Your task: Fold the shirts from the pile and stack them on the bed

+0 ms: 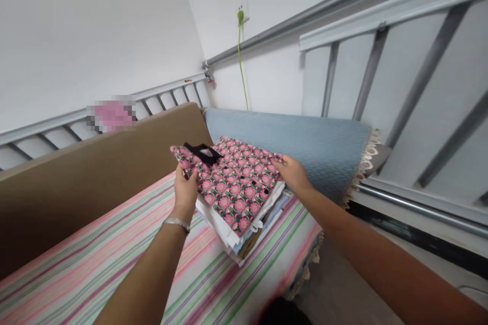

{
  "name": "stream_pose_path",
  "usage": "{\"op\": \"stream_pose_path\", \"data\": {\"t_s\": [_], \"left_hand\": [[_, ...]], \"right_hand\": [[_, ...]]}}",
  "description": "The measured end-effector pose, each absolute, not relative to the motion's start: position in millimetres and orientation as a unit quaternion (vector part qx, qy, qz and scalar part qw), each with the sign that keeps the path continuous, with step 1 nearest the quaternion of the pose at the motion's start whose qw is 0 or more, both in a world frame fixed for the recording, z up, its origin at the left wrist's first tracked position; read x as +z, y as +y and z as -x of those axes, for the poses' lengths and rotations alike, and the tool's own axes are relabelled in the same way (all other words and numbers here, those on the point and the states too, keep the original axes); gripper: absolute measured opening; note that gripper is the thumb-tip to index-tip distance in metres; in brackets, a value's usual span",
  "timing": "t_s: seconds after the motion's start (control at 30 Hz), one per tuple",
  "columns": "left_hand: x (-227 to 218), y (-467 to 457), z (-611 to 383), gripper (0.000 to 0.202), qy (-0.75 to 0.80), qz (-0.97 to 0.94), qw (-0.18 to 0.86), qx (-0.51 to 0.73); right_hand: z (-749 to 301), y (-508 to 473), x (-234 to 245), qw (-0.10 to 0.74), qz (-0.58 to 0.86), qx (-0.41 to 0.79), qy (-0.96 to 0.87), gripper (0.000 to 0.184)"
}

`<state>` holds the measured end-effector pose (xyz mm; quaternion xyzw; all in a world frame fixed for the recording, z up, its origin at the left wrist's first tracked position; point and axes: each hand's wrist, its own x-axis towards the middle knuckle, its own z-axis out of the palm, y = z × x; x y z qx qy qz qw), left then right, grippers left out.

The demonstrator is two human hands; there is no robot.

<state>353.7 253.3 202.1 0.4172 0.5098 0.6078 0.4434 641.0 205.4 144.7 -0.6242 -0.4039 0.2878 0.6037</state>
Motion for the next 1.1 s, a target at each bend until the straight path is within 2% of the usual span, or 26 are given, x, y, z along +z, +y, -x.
{"op": "stream_pose_path", "data": {"t_s": [0.07, 0.13, 0.23, 0.3, 0.37, 0.4, 0.47, 0.57, 0.77, 0.9, 1.1], "left_hand": [[193.5, 257.2, -350.7, 0.033, 0.539, -0.431, 0.43, 0.582], [184.6, 259.6, -345.9, 0.027, 0.574, -0.417, 0.437, 0.553], [181.3, 259.9, -337.6, 0.026, 0.604, -0.413, 0.429, 0.529], [188.0, 257.4, -333.8, 0.039, 0.622, -0.422, 0.394, 0.528], [198.2, 252.1, -334.8, 0.059, 0.629, -0.441, 0.338, 0.544], [202.7, 248.6, -337.9, 0.066, 0.625, -0.476, 0.291, 0.546], [206.7, 240.9, -349.8, 0.068, 0.605, -0.585, 0.167, 0.513], [195.7, 232.9, -374.8, 0.06, 0.571, -0.724, 0.037, 0.385], [148.7, 236.6, -393.9, 0.07, 0.593, -0.777, 0.033, 0.209], [136.1, 238.2, -390.0, 0.072, 0.608, -0.786, -0.011, 0.117], [135.6, 247.4, -387.4, 0.073, 0.61, -0.787, 0.013, 0.088]], "right_hand": [[-637.1, 196.3, 130.7, 0.6, 0.64, 0.267, -0.399, 0.034], [-636.2, 187.2, 121.2, 0.598, 0.64, 0.296, -0.381, 0.038], [-643.7, 176.3, 125.7, 0.542, 0.666, 0.336, -0.387, 0.047], [-648.9, 171.6, 142.9, 0.48, 0.732, 0.23, -0.426, 0.057], [-645.5, 171.3, 167.6, 0.426, 0.758, 0.047, -0.492, 0.064], [-639.0, 174.3, 180.4, 0.402, 0.743, -0.028, -0.534, 0.063], [-617.5, 188.3, 201.5, 0.358, 0.693, -0.098, -0.618, 0.056], [-579.8, 226.0, 209.5, 0.286, 0.643, -0.098, -0.703, 0.053], [-558.7, 286.0, 156.6, 0.165, 0.677, 0.03, -0.717, 0.062], [-564.4, 292.8, 135.8, 0.137, 0.685, 0.037, -0.715, 0.065], [-558.4, 296.0, 134.5, 0.124, 0.688, 0.033, -0.714, 0.064]]}}
